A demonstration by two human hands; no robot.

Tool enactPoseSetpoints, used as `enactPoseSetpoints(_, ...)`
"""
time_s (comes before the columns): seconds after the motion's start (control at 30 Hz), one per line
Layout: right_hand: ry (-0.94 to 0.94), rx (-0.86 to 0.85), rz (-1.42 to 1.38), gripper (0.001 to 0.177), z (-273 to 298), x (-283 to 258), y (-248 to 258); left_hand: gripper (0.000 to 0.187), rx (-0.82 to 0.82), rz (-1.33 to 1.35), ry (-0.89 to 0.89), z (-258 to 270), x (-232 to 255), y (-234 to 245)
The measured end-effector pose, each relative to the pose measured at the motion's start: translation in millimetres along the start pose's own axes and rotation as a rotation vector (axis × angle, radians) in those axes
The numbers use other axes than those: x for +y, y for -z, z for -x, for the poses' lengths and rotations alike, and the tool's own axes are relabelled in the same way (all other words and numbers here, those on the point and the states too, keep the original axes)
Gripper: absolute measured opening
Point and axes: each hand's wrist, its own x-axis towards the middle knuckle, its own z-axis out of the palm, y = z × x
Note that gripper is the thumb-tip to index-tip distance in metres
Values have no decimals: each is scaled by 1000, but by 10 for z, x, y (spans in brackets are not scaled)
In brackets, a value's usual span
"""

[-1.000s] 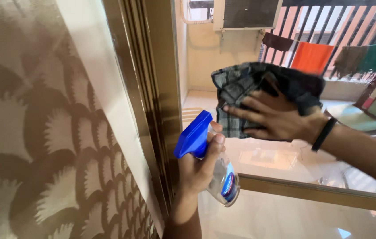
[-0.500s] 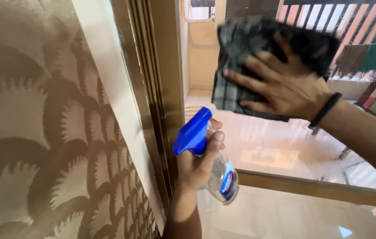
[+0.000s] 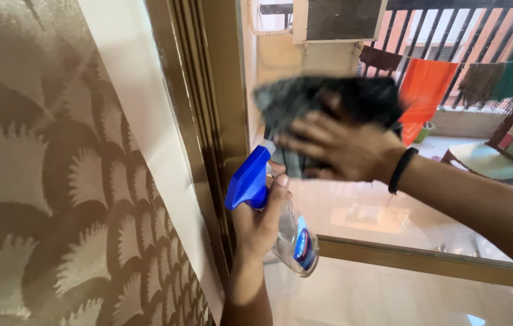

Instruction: The person sprays a glass window with a cleaning solution and wipes it with a cloth. They repeatedly spray and wipe different sections of the window and frame to remove dirt and streaks.

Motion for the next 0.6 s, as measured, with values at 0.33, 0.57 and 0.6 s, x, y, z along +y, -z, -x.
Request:
enactPoseSetpoints(0.33, 468, 117, 1507, 67, -346, 175, -311, 23, 61, -78, 53, -13, -267, 272)
enactPoseSetpoints(0.57, 1176, -20, 3882, 61, -456, -267, -465, 22, 36, -128, 57, 343, -430, 603)
enactPoseSetpoints(0.6, 1310, -61, 4386, 61, -441, -347, -527, 24, 40, -135, 92, 444, -503, 678)
